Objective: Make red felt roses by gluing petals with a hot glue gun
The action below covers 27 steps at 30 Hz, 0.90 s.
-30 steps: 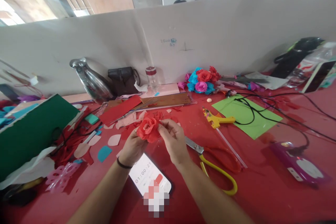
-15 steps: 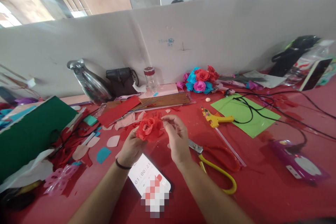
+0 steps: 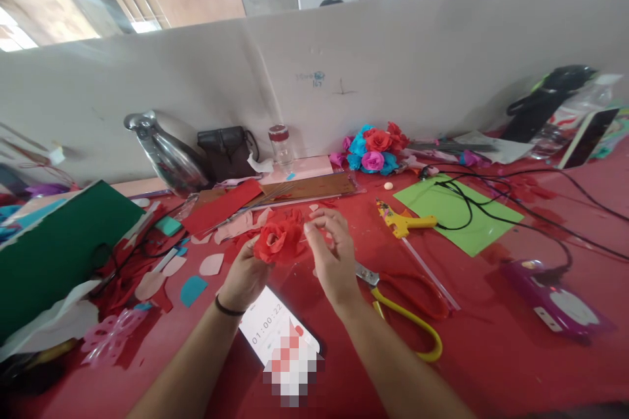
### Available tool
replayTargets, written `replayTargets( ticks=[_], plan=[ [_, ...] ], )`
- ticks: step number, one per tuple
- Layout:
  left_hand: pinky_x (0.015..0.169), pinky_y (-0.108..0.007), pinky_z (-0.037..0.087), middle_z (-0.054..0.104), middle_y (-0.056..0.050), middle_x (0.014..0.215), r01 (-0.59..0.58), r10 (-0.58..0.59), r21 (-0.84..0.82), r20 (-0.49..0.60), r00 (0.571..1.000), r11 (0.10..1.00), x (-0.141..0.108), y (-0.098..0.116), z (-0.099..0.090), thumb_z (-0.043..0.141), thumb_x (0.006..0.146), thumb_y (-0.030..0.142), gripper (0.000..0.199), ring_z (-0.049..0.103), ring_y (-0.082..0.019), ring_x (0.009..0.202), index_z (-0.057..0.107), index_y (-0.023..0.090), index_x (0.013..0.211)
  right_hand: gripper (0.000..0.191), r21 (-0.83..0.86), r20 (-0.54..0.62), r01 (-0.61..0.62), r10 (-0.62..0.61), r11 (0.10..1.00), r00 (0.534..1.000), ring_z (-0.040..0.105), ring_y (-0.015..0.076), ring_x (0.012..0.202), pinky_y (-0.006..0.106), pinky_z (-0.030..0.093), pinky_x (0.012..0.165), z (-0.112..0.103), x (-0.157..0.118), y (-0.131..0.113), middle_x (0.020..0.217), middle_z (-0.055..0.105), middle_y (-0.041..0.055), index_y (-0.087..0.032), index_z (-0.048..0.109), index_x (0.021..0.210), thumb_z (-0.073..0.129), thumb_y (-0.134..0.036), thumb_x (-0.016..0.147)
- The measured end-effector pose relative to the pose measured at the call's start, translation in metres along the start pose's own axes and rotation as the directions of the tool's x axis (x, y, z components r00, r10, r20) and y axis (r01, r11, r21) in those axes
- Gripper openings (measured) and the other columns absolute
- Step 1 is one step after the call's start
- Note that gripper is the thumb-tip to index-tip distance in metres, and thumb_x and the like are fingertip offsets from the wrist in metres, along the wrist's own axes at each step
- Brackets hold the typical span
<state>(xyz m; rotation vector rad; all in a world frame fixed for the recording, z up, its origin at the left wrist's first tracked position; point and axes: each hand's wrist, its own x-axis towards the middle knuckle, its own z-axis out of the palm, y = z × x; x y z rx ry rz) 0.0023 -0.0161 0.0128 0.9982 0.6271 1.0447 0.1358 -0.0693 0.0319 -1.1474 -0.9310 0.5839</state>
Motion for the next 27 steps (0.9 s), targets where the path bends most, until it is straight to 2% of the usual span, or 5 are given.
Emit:
replayTargets(
  ticks=[4, 8, 12, 16, 27],
  plan=[
    [0.072, -0.027, 0.049, 0.066, -0.002, 0.07, 0.022, -0.025, -0.074, -0.046, 0.999, 0.997, 0.001, 0.002, -0.001, 0.08, 0.052, 0.014, 0.02, 0.062, -0.017, 0.077, 0.065, 0.017, 0.065, 0.02, 0.018, -0.172, 0.041, -0.038, 0.999, 0.984, 0.055, 0.0173, 0.082, 0.028, 0.043, 0.073, -0.013, 0.008, -0.003, 0.082, 0.06, 0.0022, -0.021, 0.057, 0.075, 0.055, -0.04, 0.082],
    [0.064, -0.023, 0.047, 0.062, 0.0, 0.065, 0.038, -0.059, -0.249, -0.078, 0.995, 0.968, 0.005, 0.002, -0.007, 0.078, 0.056, 0.009, 0.02, 0.057, -0.011, 0.064, 0.061, 0.016, 0.065, 0.02, -0.341, -0.154, 0.06, -0.118, 0.938, 0.981, 0.059, 0.0189, 0.078, 0.031, 0.044, 0.071, -0.064, 0.031, -0.001, 0.081, 0.065, 0.0038, -0.021, 0.061, 0.084, 0.052, -0.038, 0.083],
    [0.055, -0.02, 0.046, 0.055, 0.001, 0.058, 0.074, -0.107, -0.391, -0.063, 0.992, 0.918, 0.009, 0.002, -0.011, 0.074, 0.061, 0.005, 0.02, 0.051, -0.008, 0.055, 0.056, 0.014, 0.059, 0.029, -0.928, 0.148, 0.142, -0.008, 0.345, 0.989, 0.061, 0.0241, 0.09, 0.034, 0.043, 0.079, -0.128, 0.058, 0.016, 0.096, 0.068, 0.0124, -0.015, 0.065, 0.099, 0.048, -0.009, 0.076],
    [0.055, -0.02, 0.047, 0.054, 0.002, 0.055, 0.084, -0.145, -0.475, -0.093, 0.985, 0.876, 0.011, 0.004, -0.016, 0.071, 0.062, 0.0, 0.023, 0.052, -0.008, 0.054, 0.053, 0.014, 0.057, 0.037, -0.954, 0.246, 0.274, 0.202, -0.125, 0.948, 0.062, 0.0278, 0.093, 0.033, 0.042, 0.073, -0.16, 0.068, 0.037, 0.102, 0.066, 0.017, -0.011, 0.064, 0.107, 0.048, -0.003, 0.075],
    [0.042, -0.011, 0.04, 0.055, 0.002, 0.062, 0.124, -0.326, -0.61, -0.233, 0.916, 0.783, 0.017, 0.009, -0.029, 0.063, 0.077, 0.003, 0.014, 0.052, -0.004, 0.048, 0.056, 0.014, 0.072, 0.047, -0.903, 0.356, 0.382, 0.155, -0.196, 0.922, 0.063, 0.0233, 0.079, 0.031, 0.041, 0.066, -0.176, 0.077, 0.053, 0.096, 0.064, 0.0118, -0.016, 0.057, 0.121, 0.048, -0.007, 0.076]
  ],
)
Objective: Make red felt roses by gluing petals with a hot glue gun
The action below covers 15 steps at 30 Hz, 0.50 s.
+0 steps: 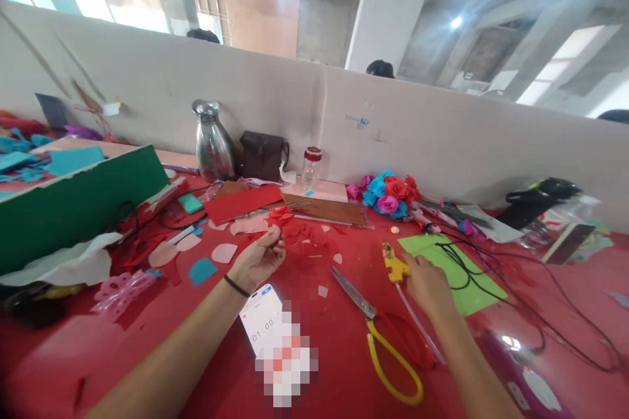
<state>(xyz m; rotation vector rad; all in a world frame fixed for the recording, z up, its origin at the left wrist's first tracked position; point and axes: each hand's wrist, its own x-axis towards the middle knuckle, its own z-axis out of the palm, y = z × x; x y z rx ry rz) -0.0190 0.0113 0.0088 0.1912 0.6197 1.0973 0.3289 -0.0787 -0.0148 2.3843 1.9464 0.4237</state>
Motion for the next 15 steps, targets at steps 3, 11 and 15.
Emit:
replayTargets(
  ticks=[3, 11, 15],
  plan=[
    [0.037, -0.01, 0.033, 0.054, 0.003, 0.061, 0.014, -0.014, 0.023, -0.004, 1.0, 1.0, -0.002, -0.001, 0.001, 0.062, 0.078, 0.005, 0.012, 0.048, -0.003, 0.044, 0.056, 0.014, 0.074, 0.041, 0.16, -0.065, -0.018, 0.028, 0.987, 0.998, 0.063, 0.0235, 0.076, 0.032, 0.043, 0.064, -0.014, 0.001, -0.004, 0.095, 0.065, 0.0101, -0.019, 0.059, 0.116, 0.048, -0.014, 0.077],
    [0.038, -0.011, 0.035, 0.05, 0.004, 0.057, 0.016, -0.015, 0.034, -0.024, 1.0, 0.999, -0.004, -0.003, 0.005, 0.055, 0.08, 0.0, 0.015, 0.048, -0.003, 0.042, 0.054, 0.014, 0.074, 0.036, 0.757, -0.307, 0.222, 0.034, 0.615, 0.951, 0.061, 0.0243, 0.077, 0.036, 0.049, 0.072, -0.073, 0.005, -0.073, 0.082, 0.067, 0.0071, -0.023, 0.063, 0.082, 0.055, -0.058, 0.077],
    [0.036, -0.01, 0.033, 0.05, 0.004, 0.057, 0.016, -0.014, 0.041, -0.037, 0.999, 0.999, -0.004, -0.003, 0.006, 0.057, 0.079, 0.001, 0.014, 0.048, -0.003, 0.042, 0.054, 0.014, 0.075, 0.035, 0.929, -0.158, 0.165, -0.047, 0.332, 0.986, 0.057, 0.0191, 0.06, 0.031, 0.047, 0.056, -0.076, -0.006, -0.12, 0.066, 0.063, 0.0034, -0.021, 0.062, 0.07, 0.061, -0.055, 0.076]
  ],
)
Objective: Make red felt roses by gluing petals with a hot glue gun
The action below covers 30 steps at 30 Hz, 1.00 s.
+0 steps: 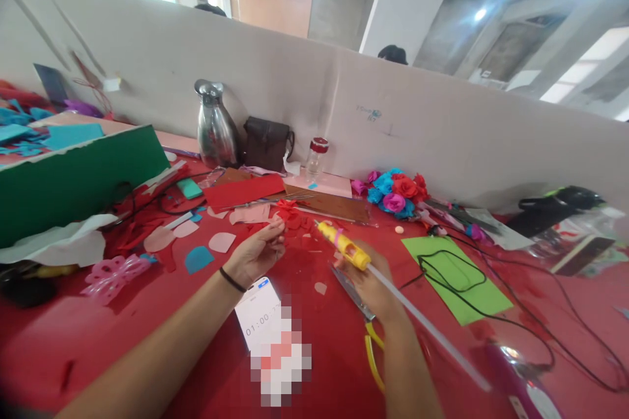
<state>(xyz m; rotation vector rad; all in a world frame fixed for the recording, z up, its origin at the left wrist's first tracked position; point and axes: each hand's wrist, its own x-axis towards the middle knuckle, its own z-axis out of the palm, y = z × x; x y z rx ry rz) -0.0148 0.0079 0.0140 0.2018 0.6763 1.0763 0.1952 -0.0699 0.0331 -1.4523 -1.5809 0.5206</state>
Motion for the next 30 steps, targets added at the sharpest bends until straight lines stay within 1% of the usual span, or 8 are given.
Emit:
replayTargets(
  ticks=[3, 7, 10, 15, 19, 22, 26, 30],
  plan=[
    [0.035, -0.01, 0.032, 0.05, 0.004, 0.056, 0.015, -0.014, 0.026, -0.018, 1.0, 1.0, 0.0, -0.002, 0.001, 0.059, 0.079, 0.002, 0.013, 0.048, -0.003, 0.042, 0.056, 0.014, 0.074, 0.031, 0.123, 0.019, -0.025, 0.022, 0.992, 1.0, 0.056, 0.0173, 0.06, 0.028, 0.046, 0.055, 0.019, -0.006, -0.001, 0.065, 0.061, 0.0017, -0.02, 0.061, 0.07, 0.065, -0.05, 0.075],
    [0.033, -0.009, 0.031, 0.049, 0.004, 0.055, 0.057, -0.055, 0.071, -0.029, 0.998, 0.996, -0.004, -0.008, 0.004, 0.06, 0.079, 0.004, 0.011, 0.049, -0.003, 0.042, 0.058, 0.013, 0.073, 0.03, 0.19, 0.022, -0.038, 0.035, 0.981, 0.999, 0.054, 0.0159, 0.058, 0.027, 0.045, 0.054, 0.025, -0.01, 0.005, 0.062, 0.058, 0.0003, -0.021, 0.059, 0.067, 0.066, -0.049, 0.075],
    [0.034, -0.009, 0.032, 0.051, 0.003, 0.056, 0.081, -0.077, 0.106, -0.043, 0.996, 0.991, -0.007, -0.011, 0.007, 0.059, 0.08, 0.005, 0.01, 0.049, -0.003, 0.043, 0.06, 0.012, 0.073, 0.029, 0.151, 0.016, 0.001, -0.003, 0.989, 1.0, 0.055, 0.0161, 0.06, 0.028, 0.044, 0.056, 0.024, -0.01, 0.011, 0.065, 0.059, 0.0012, -0.02, 0.062, 0.068, 0.063, -0.047, 0.08],
    [0.034, -0.008, 0.031, 0.05, 0.003, 0.054, 0.101, -0.095, 0.126, -0.053, 0.994, 0.987, -0.009, -0.013, 0.01, 0.058, 0.081, 0.003, 0.012, 0.049, -0.002, 0.042, 0.061, 0.011, 0.071, 0.031, 0.049, -0.019, 0.067, -0.066, 0.997, 0.998, 0.053, 0.0151, 0.058, 0.027, 0.041, 0.056, 0.024, -0.009, 0.016, 0.063, 0.055, -0.0002, -0.021, 0.064, 0.067, 0.06, -0.048, 0.082],
    [0.034, -0.008, 0.03, 0.048, 0.004, 0.052, 0.115, -0.109, 0.149, -0.048, 0.993, 0.982, -0.01, -0.013, 0.011, 0.056, 0.082, 0.003, 0.015, 0.048, -0.002, 0.041, 0.061, 0.011, 0.07, 0.032, 0.037, -0.019, 0.054, -0.053, 0.998, 0.998, 0.054, 0.0157, 0.059, 0.027, 0.041, 0.056, 0.025, -0.008, 0.016, 0.063, 0.055, -0.0002, -0.021, 0.064, 0.067, 0.06, -0.05, 0.081],
    [0.035, -0.009, 0.032, 0.05, 0.003, 0.054, 0.113, -0.11, 0.168, -0.033, 0.993, 0.979, -0.009, -0.014, 0.009, 0.056, 0.082, 0.003, 0.014, 0.048, -0.002, 0.042, 0.061, 0.011, 0.072, 0.036, 0.021, -0.022, 0.044, -0.044, 0.999, 0.999, 0.056, 0.0163, 0.06, 0.027, 0.041, 0.056, 0.025, -0.008, 0.015, 0.063, 0.058, 0.0007, -0.021, 0.064, 0.066, 0.059, -0.053, 0.081],
    [0.036, -0.01, 0.033, 0.051, 0.003, 0.056, 0.111, -0.111, 0.183, -0.009, 0.994, 0.977, -0.008, -0.014, 0.006, 0.06, 0.08, 0.003, 0.01, 0.049, -0.003, 0.044, 0.061, 0.011, 0.073, 0.041, -0.026, -0.033, 0.087, -0.088, 0.996, 0.996, 0.058, 0.0165, 0.059, 0.026, 0.043, 0.056, 0.025, -0.007, 0.016, 0.063, 0.061, 0.0013, -0.02, 0.064, 0.068, 0.054, -0.058, 0.082],
    [0.036, -0.01, 0.033, 0.05, 0.003, 0.057, 0.117, -0.117, 0.192, -0.009, 0.993, 0.974, -0.008, -0.012, 0.006, 0.059, 0.081, 0.005, 0.01, 0.047, -0.002, 0.043, 0.061, 0.011, 0.073, 0.045, -0.074, -0.04, 0.117, -0.12, 0.99, 0.992, 0.061, 0.0173, 0.059, 0.026, 0.045, 0.055, 0.025, -0.007, 0.018, 0.064, 0.063, 0.0023, -0.02, 0.062, 0.07, 0.049, -0.062, 0.083]
  ],
)
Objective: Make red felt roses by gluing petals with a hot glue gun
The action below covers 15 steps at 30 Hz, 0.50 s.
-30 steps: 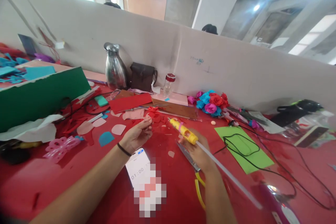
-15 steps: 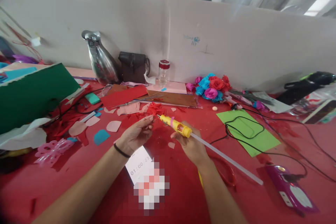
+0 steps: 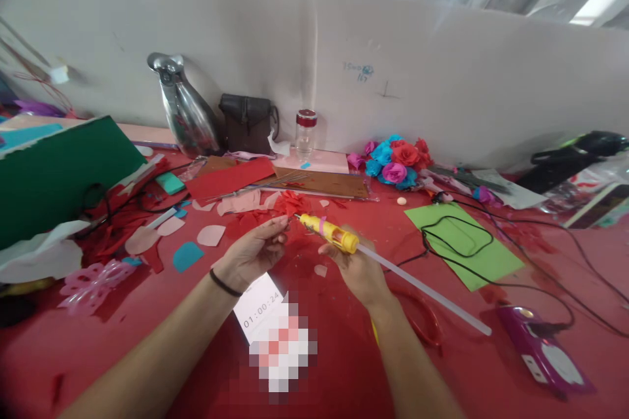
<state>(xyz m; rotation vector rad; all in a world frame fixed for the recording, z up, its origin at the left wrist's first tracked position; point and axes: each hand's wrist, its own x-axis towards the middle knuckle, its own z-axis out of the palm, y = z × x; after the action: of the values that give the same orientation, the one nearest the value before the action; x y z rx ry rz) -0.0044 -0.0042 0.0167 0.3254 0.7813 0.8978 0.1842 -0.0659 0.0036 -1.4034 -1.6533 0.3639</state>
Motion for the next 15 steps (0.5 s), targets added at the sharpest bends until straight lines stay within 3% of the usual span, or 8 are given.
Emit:
replayTargets(
  ticks=[15],
  plan=[
    [0.034, -0.009, 0.031, 0.052, 0.003, 0.059, 0.003, -0.003, 0.007, -0.013, 1.0, 1.0, -0.0014, 0.0011, 0.0022, 0.059, 0.08, 0.004, 0.009, 0.046, -0.001, 0.043, 0.062, 0.011, 0.074, 0.046, -0.07, -0.007, 0.006, -0.007, 0.998, 1.0, 0.064, 0.0189, 0.062, 0.027, 0.047, 0.056, -0.0007, -0.0018, 0.0022, 0.066, 0.065, 0.0041, -0.02, 0.059, 0.074, 0.047, -0.063, 0.083]
  ],
)
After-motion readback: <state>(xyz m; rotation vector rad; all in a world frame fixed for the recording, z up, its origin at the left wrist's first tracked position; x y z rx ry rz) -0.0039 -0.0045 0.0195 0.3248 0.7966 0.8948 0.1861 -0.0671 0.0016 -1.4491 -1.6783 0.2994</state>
